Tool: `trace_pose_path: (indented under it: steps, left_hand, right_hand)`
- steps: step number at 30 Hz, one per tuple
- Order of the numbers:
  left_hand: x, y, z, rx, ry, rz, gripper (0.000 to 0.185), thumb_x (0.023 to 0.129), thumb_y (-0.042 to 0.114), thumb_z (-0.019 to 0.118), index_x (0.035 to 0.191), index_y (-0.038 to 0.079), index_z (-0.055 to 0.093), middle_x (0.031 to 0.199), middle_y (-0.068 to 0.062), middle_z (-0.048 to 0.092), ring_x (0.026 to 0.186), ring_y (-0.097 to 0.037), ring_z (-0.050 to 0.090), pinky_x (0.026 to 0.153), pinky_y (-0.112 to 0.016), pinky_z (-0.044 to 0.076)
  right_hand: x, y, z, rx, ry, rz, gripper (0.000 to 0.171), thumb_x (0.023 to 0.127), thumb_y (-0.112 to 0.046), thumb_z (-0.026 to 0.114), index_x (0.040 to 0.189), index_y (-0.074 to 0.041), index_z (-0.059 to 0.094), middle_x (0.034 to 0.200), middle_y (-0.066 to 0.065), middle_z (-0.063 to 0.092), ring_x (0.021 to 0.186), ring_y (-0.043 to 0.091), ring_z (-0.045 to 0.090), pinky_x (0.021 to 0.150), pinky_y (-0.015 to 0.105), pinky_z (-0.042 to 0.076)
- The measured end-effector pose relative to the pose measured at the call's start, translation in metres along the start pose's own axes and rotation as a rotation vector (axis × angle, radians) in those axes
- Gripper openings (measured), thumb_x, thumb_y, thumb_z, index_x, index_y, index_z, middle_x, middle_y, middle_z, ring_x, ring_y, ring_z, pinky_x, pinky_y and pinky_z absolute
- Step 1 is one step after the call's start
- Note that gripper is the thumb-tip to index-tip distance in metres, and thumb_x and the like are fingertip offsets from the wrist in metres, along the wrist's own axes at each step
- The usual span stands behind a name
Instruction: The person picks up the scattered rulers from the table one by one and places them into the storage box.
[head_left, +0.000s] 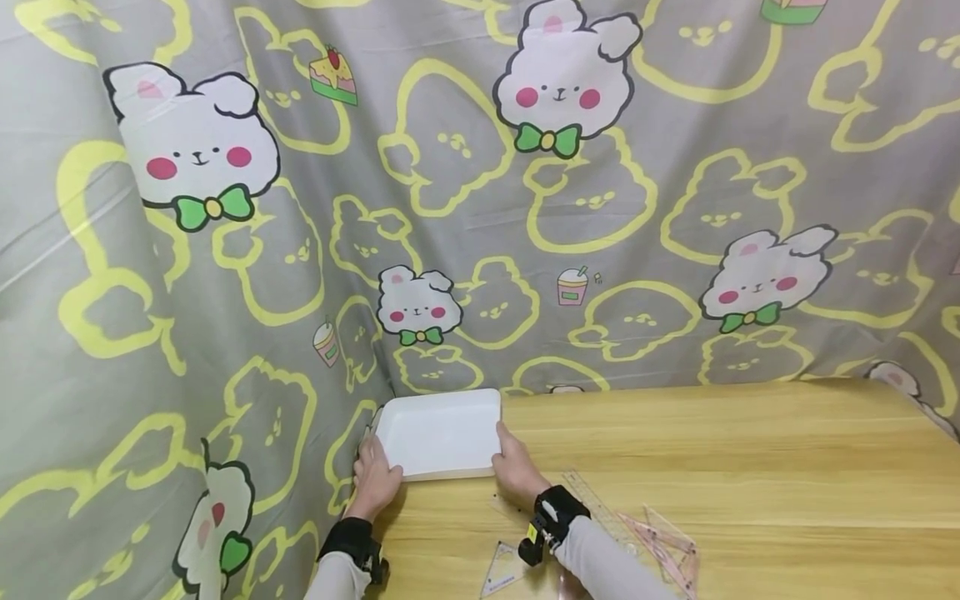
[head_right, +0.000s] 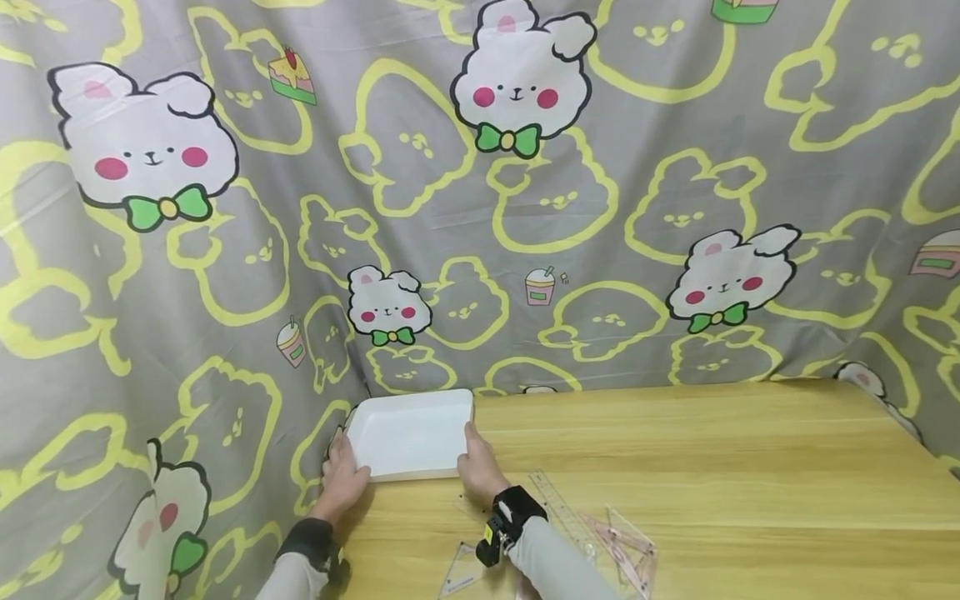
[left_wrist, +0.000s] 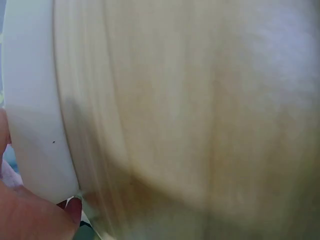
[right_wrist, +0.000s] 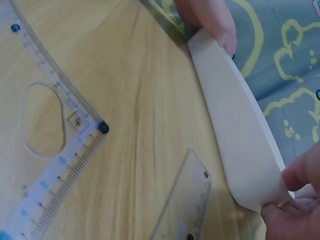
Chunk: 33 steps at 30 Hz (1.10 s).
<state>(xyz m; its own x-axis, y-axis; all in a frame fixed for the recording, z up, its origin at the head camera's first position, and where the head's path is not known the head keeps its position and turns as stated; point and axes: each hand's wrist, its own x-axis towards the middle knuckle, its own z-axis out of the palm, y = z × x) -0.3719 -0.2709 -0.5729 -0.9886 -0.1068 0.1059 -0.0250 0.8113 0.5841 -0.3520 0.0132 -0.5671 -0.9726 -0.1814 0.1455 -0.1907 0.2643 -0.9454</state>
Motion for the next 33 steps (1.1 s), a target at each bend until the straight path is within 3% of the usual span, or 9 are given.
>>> trace_pose_path:
  steps: [17,26,33]
  left_hand:
    - [0.001,0.014,-0.004,-0.01,-0.063,-0.027,0.088,0.086,0.01,0.051,0.16,-0.014,0.009,0.165,-0.037,0.009,0.14,-0.06,0.017,0.108,-0.073,0.018]
    - [0.0,0.022,0.008,-0.029,-0.066,-0.018,0.085,0.089,0.009,0.048,0.162,-0.011,0.007,0.166,-0.033,0.009,0.147,-0.057,0.01,0.113,-0.073,0.012]
    - [-0.002,0.03,0.022,-0.07,-0.057,0.008,0.085,0.089,0.009,0.047,0.161,-0.012,0.009,0.167,-0.033,0.01,0.146,-0.059,0.013,0.112,-0.075,0.011]
  right_hand:
    - [-0.001,0.003,-0.008,0.04,0.005,0.001,0.063,0.097,0.015,0.037,0.157,0.019,0.016,0.165,0.038,0.016,0.154,0.05,0.018,0.123,0.059,0.02]
    - [-0.001,0.007,-0.022,0.009,0.047,0.008,0.067,0.093,0.014,0.04,0.156,0.019,0.021,0.164,0.038,0.021,0.153,0.05,0.021,0.123,0.058,0.02]
    - [-0.006,0.014,-0.033,0.013,0.067,0.038,0.067,0.092,0.014,0.04,0.156,0.019,0.021,0.164,0.038,0.021,0.154,0.05,0.02,0.124,0.058,0.019]
